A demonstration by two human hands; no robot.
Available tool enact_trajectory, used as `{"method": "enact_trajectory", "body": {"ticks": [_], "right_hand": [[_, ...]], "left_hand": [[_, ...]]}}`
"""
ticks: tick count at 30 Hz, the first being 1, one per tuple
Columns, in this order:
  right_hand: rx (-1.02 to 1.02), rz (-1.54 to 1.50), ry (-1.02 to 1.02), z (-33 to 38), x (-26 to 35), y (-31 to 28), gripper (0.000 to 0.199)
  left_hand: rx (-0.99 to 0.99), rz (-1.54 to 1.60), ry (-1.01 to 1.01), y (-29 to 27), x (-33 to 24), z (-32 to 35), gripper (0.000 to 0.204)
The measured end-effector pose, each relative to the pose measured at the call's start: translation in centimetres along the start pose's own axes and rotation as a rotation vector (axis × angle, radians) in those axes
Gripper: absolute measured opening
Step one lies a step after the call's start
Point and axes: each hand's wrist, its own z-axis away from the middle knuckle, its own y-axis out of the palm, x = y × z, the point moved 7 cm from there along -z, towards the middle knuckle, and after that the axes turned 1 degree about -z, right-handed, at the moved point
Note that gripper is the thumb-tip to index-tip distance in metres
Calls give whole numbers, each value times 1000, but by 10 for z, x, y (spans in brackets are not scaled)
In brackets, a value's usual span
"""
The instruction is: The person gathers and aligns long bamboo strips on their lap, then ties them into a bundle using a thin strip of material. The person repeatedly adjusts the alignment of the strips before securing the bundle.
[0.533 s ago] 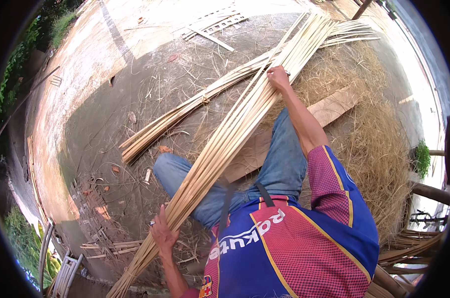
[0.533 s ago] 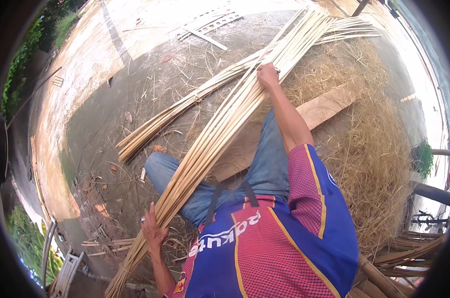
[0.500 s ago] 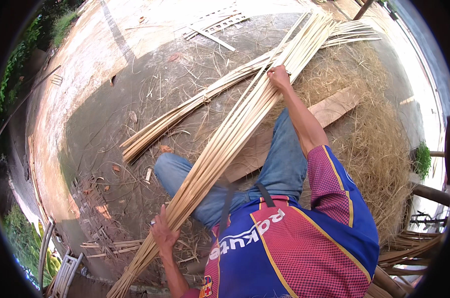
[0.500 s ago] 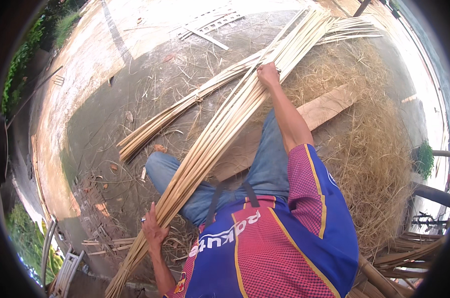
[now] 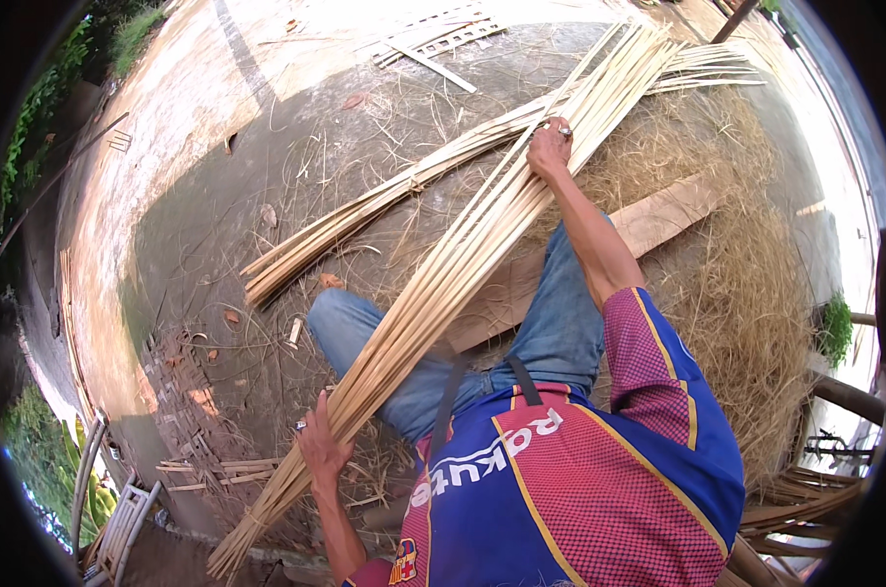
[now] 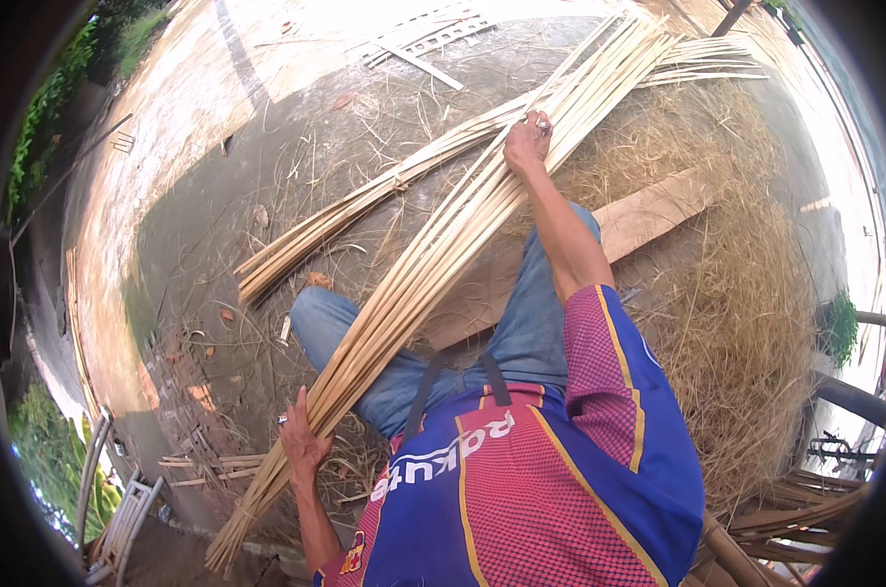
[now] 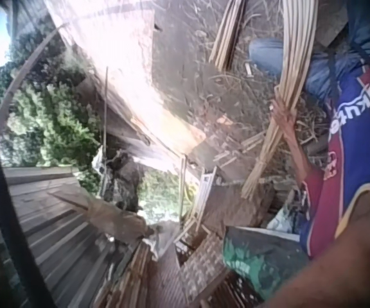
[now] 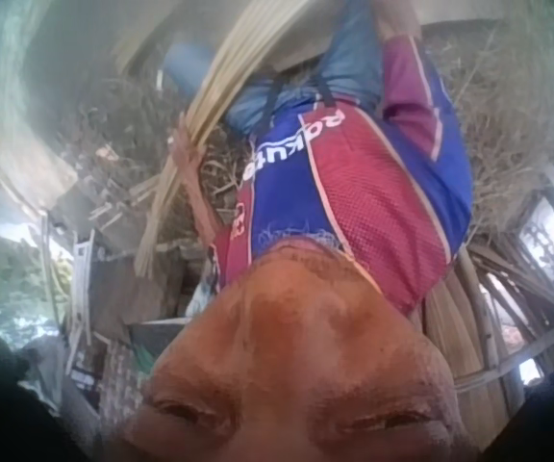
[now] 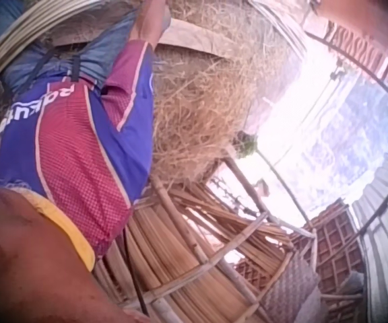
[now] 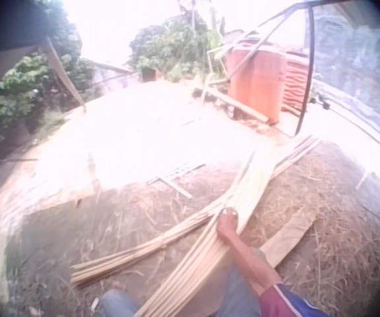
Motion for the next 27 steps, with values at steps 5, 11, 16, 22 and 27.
{"method": "enact_trajectory", "body": {"ticks": [5, 11, 16, 22, 27], "right_hand": [[-99, -1078, -42, -18, 28, -19, 30], [30, -215, -281, -39, 7, 49, 35], [705, -175, -289, -62, 9, 70, 33], [289, -274, -247, -42, 34, 23, 27], [330, -1125, -266, -12, 65, -29, 41]], "left_hand": [[3, -7, -32, 2, 2, 9, 105], [26, 5, -7, -5, -4, 2, 104], [3, 4, -7, 0, -2, 8, 107], [11, -17, -5, -4, -5, 7, 104], [7, 2, 28, -8, -7, -2, 103]]}}
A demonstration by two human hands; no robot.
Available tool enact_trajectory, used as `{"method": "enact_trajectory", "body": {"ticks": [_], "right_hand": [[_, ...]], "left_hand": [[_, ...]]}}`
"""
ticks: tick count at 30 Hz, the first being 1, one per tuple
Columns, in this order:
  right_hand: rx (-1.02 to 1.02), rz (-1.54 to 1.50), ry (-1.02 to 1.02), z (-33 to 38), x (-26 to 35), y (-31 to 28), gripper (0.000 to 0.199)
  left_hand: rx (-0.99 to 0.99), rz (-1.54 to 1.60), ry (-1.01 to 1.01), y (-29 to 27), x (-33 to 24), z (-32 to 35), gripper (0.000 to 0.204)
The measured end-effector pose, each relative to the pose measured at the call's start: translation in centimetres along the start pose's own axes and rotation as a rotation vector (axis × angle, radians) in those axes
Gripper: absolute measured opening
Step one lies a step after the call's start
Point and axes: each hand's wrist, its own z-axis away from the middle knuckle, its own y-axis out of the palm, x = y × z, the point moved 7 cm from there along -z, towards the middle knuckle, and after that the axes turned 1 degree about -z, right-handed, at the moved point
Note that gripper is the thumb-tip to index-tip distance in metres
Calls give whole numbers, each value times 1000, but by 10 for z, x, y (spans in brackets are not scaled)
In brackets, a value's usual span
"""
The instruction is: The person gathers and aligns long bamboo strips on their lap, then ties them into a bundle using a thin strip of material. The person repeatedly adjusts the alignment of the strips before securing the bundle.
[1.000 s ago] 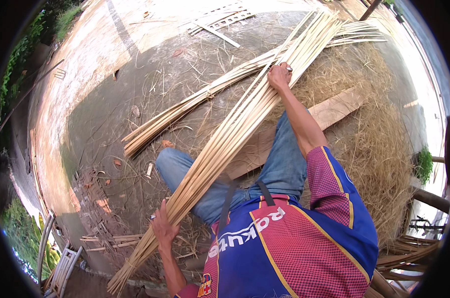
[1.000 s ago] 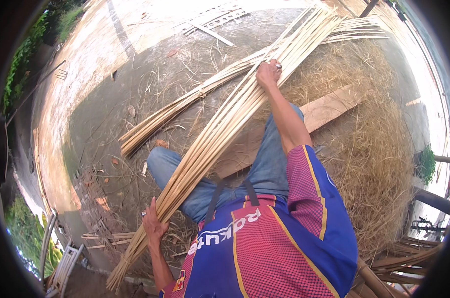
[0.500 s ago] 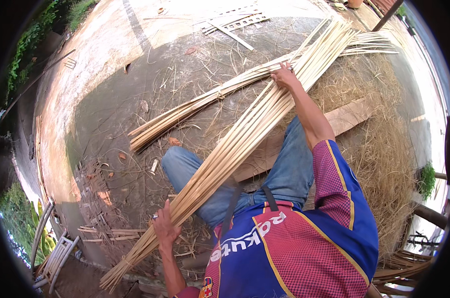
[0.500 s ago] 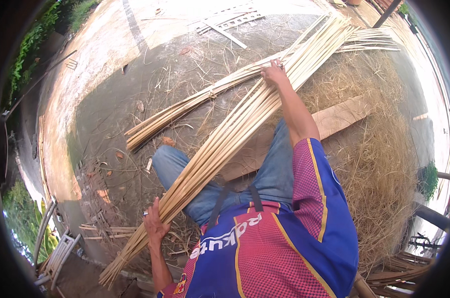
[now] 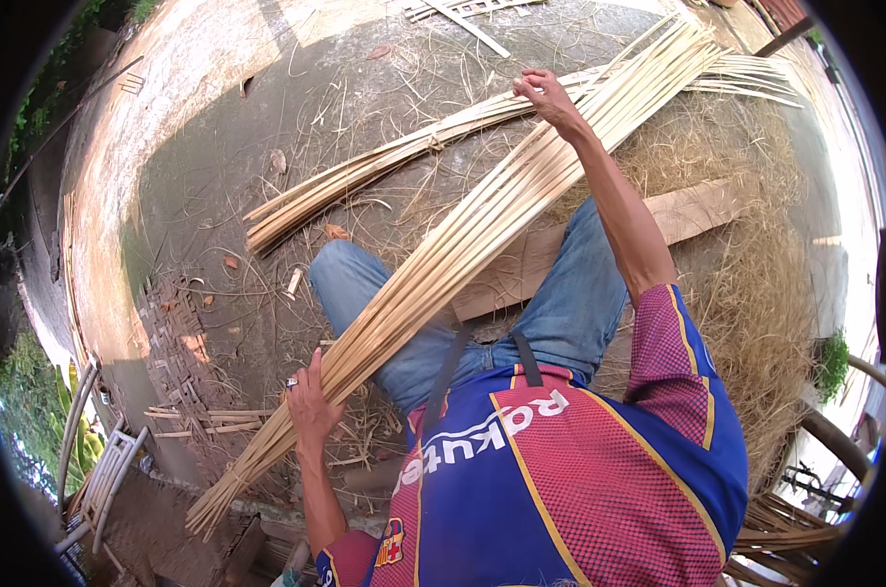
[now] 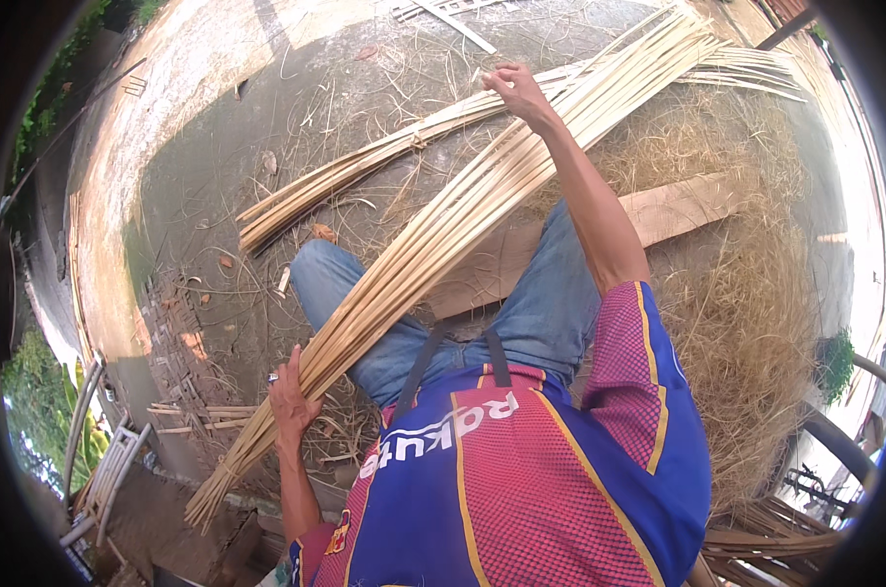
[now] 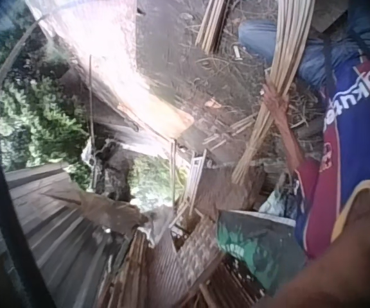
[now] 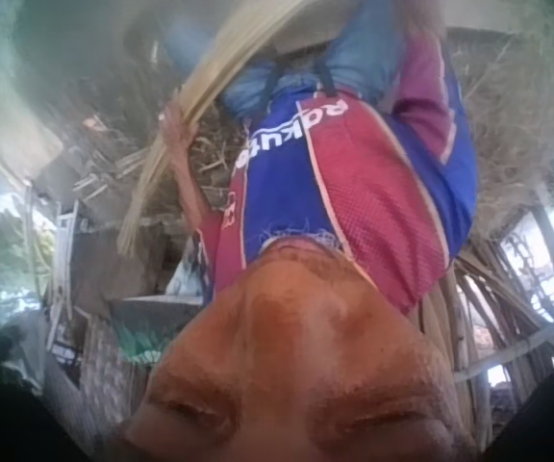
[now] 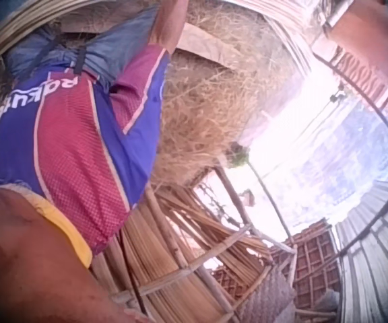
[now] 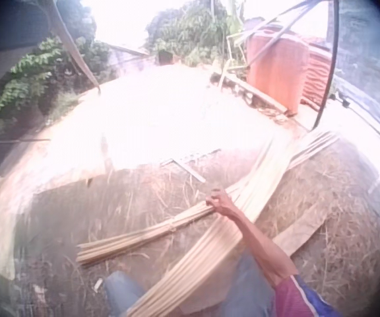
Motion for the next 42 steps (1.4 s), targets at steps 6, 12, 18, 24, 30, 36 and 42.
{"method": "enact_trajectory", "body": {"ticks": [6, 12, 18, 24, 30, 36, 42], "right_hand": [[290, 93, -121, 104, 60, 61, 36], [419, 571, -237, 205, 118, 142, 31], [439, 243, -313, 228, 137, 196, 29], [380, 17, -268, 207, 171, 187, 38], [553, 626, -262, 234, 141, 224, 45], [475, -331, 13, 226, 151, 222, 27], [574, 448, -198, 206, 135, 203, 29]], "left_hand": [[16, 27, -32, 13, 13, 0, 108], [-37, 31, -21, 7, 11, 0, 100], [-34, 13, -3, 5, 11, -6, 101], [-42, 24, -17, 9, 12, -2, 102], [-45, 35, -21, 8, 11, -5, 104], [-111, 6, -1, 5, 9, -4, 108], [-98, 17, -60, 11, 11, -2, 113]]}}
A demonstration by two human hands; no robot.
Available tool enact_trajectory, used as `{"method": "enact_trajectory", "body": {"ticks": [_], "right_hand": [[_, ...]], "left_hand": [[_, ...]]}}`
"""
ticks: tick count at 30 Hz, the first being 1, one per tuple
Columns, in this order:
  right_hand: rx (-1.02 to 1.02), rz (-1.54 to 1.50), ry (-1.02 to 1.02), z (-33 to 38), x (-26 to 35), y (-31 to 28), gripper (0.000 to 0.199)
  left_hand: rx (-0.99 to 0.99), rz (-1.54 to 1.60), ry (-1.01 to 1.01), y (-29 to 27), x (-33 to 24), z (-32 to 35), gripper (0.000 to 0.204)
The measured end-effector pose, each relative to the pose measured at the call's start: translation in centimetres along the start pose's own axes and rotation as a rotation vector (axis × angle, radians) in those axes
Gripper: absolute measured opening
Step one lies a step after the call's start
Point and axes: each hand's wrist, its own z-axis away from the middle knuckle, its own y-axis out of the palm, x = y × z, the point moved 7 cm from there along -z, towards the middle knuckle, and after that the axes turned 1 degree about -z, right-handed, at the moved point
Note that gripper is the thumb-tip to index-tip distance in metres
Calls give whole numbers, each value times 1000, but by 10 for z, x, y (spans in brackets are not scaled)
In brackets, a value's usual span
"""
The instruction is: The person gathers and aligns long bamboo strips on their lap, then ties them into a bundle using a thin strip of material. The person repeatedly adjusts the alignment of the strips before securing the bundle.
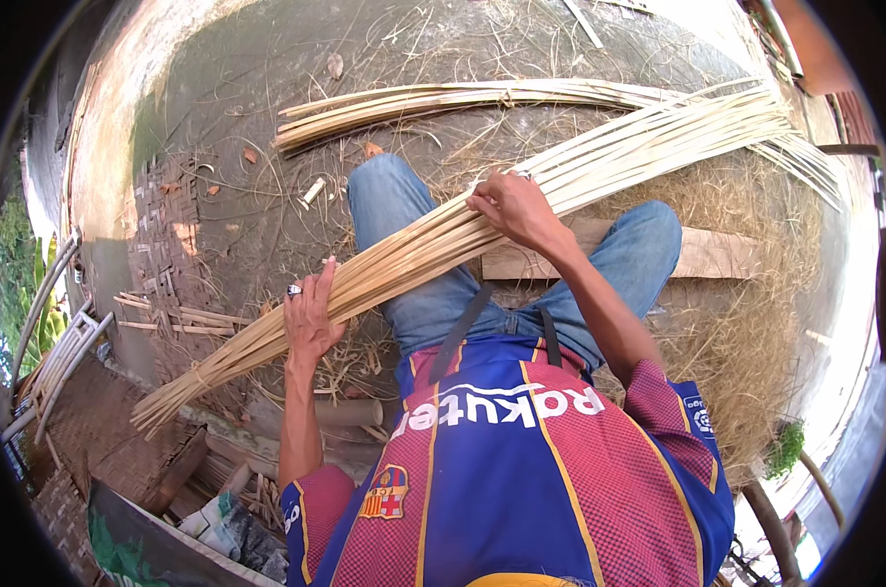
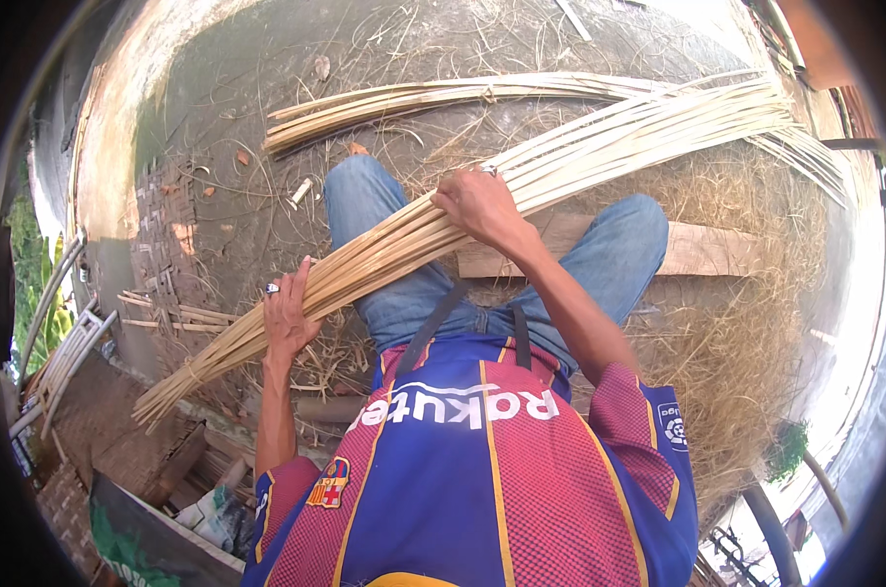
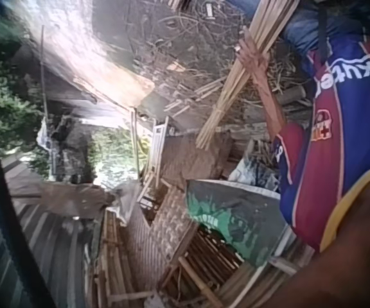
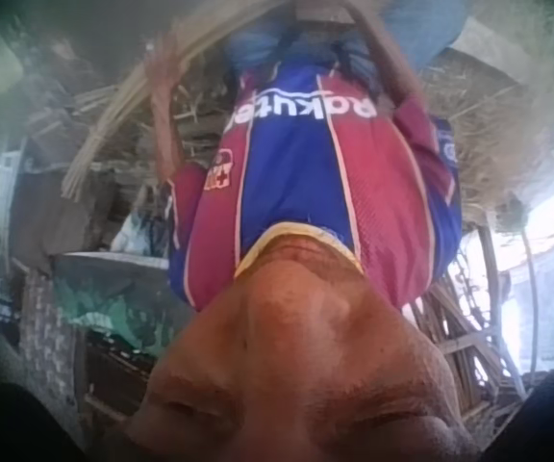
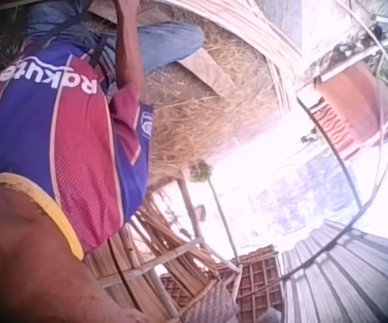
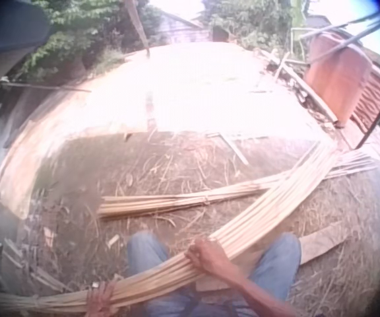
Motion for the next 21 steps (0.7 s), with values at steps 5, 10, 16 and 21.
{"method": "enact_trajectory", "body": {"ticks": [5, 10, 16, 21], "right_hand": [[89, 159, -92, 0, 13, 17, 21], [309, 250, -142, -17, 15, 37, 17], [344, 215, -422, -25, 24, 47, 18], [175, -736, -139, -21, 36, -12, 31]], "left_hand": [[-108, -26, 1, -7, -9, 2, 114], [-85, 5, -13, -7, -9, 4, 115], [-40, 33, -26, -2, -5, 0, 116], [-33, 45, -34, 4, -1, 2, 114]]}}
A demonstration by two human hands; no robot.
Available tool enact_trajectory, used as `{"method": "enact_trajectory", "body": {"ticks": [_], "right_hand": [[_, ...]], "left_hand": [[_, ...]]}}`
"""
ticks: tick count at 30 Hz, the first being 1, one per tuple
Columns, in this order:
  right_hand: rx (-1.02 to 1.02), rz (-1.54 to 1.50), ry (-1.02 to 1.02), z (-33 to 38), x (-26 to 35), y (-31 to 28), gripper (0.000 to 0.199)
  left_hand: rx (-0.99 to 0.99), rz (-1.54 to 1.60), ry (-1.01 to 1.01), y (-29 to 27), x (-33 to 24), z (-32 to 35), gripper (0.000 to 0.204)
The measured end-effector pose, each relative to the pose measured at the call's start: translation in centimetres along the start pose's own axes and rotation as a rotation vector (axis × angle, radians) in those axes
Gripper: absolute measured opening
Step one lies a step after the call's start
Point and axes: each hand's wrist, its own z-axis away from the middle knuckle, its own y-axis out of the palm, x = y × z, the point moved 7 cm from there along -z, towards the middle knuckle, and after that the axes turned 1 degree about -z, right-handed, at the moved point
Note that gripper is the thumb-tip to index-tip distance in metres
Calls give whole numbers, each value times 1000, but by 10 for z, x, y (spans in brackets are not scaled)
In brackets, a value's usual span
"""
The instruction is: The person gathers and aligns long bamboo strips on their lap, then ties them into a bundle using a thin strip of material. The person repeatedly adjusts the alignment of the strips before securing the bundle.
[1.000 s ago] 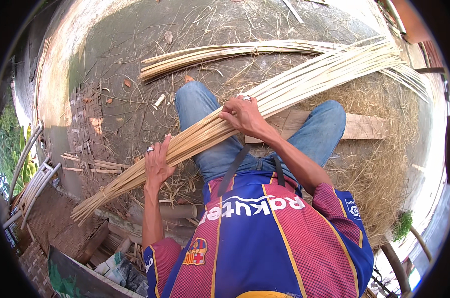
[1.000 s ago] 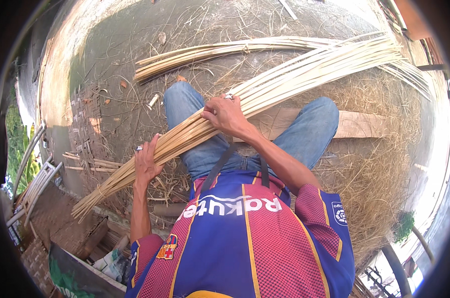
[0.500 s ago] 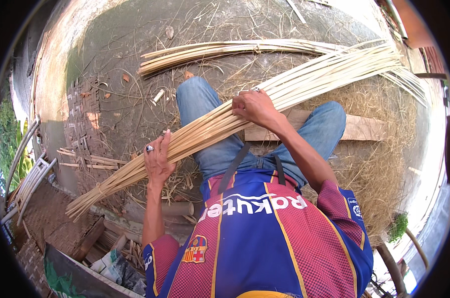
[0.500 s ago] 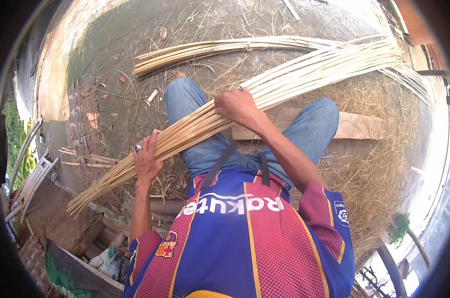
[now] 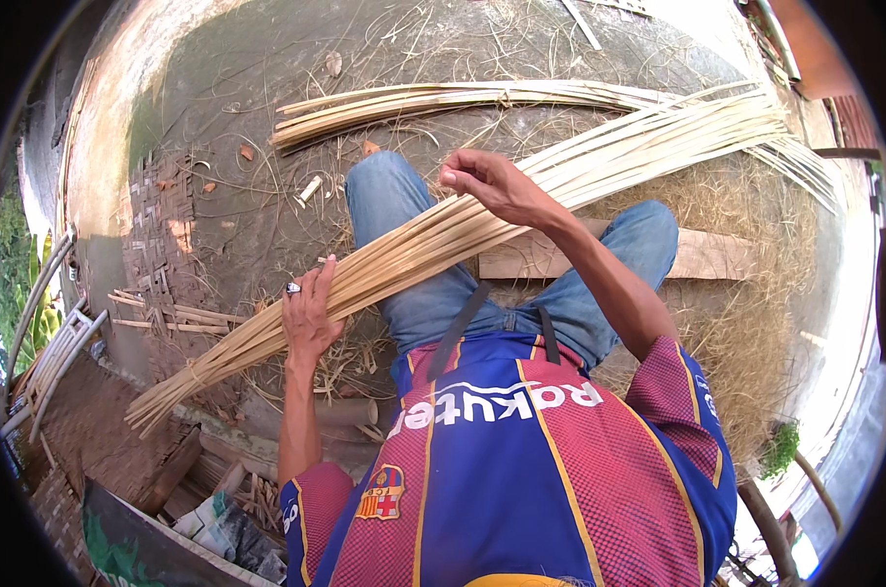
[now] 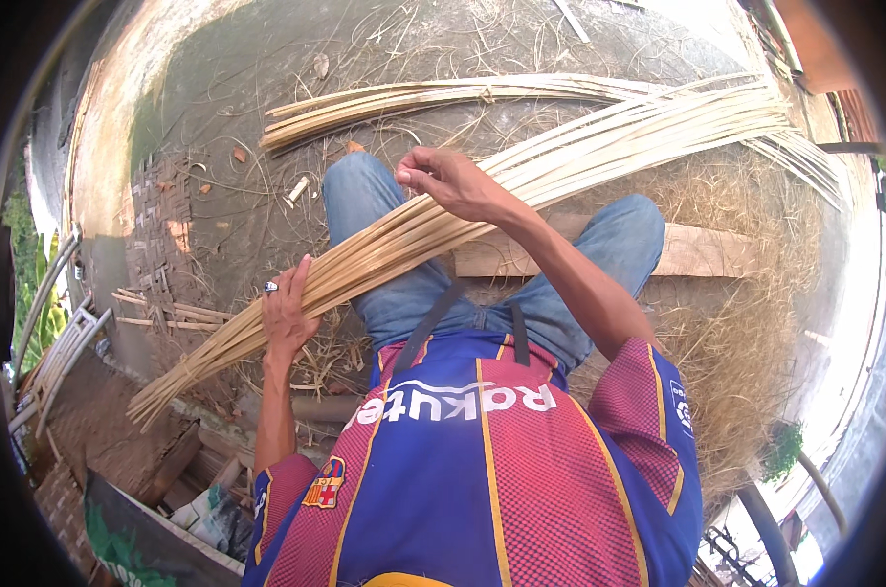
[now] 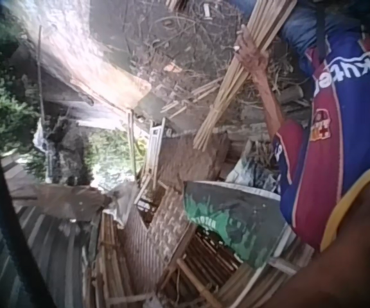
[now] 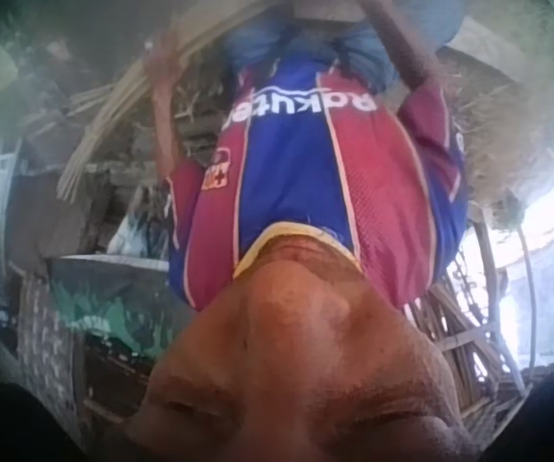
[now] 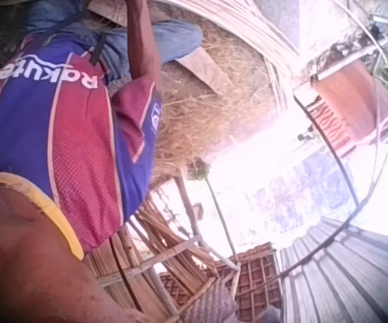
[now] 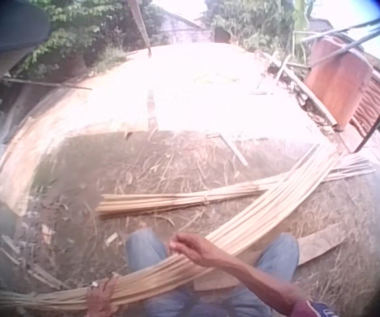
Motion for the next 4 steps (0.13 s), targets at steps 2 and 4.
{"method": "enact_trajectory", "body": {"ticks": [2, 4], "right_hand": [[-101, 159, -20, 1, -7, -22, 25], [-139, 270, -30, 7, -8, -32, 23]], "left_hand": [[6, -17, -4, 1, 0, 1, 112], [22, 24, -1, 1, 1, -2, 110]]}}
